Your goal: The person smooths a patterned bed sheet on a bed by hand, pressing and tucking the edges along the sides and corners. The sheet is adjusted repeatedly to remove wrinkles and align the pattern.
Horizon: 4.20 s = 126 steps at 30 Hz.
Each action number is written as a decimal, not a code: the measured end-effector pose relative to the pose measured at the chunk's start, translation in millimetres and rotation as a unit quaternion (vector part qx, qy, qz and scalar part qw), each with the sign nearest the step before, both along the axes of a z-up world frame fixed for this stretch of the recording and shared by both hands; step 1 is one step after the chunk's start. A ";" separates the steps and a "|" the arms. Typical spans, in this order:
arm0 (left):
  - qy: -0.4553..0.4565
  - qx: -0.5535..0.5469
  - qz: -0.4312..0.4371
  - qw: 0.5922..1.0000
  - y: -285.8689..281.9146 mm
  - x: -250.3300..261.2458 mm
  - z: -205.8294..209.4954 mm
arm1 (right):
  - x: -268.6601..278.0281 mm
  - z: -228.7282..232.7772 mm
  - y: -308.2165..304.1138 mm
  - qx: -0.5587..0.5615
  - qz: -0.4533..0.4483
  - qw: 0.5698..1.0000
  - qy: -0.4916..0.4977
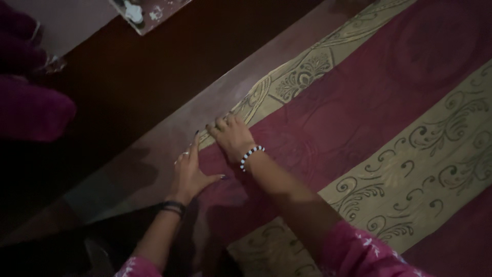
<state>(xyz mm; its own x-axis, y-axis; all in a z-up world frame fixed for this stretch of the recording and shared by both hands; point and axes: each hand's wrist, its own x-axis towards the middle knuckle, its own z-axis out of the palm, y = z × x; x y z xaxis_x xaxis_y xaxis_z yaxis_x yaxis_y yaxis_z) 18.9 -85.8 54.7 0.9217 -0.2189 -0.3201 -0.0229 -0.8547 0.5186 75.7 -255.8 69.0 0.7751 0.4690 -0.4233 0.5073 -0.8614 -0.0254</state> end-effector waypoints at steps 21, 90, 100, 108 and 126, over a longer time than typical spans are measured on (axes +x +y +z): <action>-0.013 -0.105 0.011 0.994 23.7 16.6 -25.3 | 19.2 8.5 -0.2 0.003 -0.045 0.997 0.066; 0.347 -0.550 0.451 0.612 19.9 -16.2 -12.2 | 14.1 -23.6 -30.0 0.137 -0.127 0.982 0.009; 0.315 -0.596 0.419 0.608 13.9 -21.2 -11.7 | 38.3 -2.9 -19.0 0.074 -0.149 0.984 0.067; 0.337 -0.516 0.426 0.662 17.6 0.8 -46.7 | 57.0 -23.5 -26.6 0.091 -0.142 0.972 0.165; 0.107 -0.350 0.559 0.744 96.9 36.0 -242.0 | -72.0 -33.3 -52.6 0.222 -0.380 0.886 -0.144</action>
<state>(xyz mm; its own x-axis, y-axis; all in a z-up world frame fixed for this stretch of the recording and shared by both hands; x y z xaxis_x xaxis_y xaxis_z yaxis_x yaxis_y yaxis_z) 54.9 11.1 -187.3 0.5968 0.4646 -0.6542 0.6468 0.2040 0.7349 3.6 -308.4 35.7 0.9843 -0.1651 -0.0618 -0.1758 -0.8948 -0.4105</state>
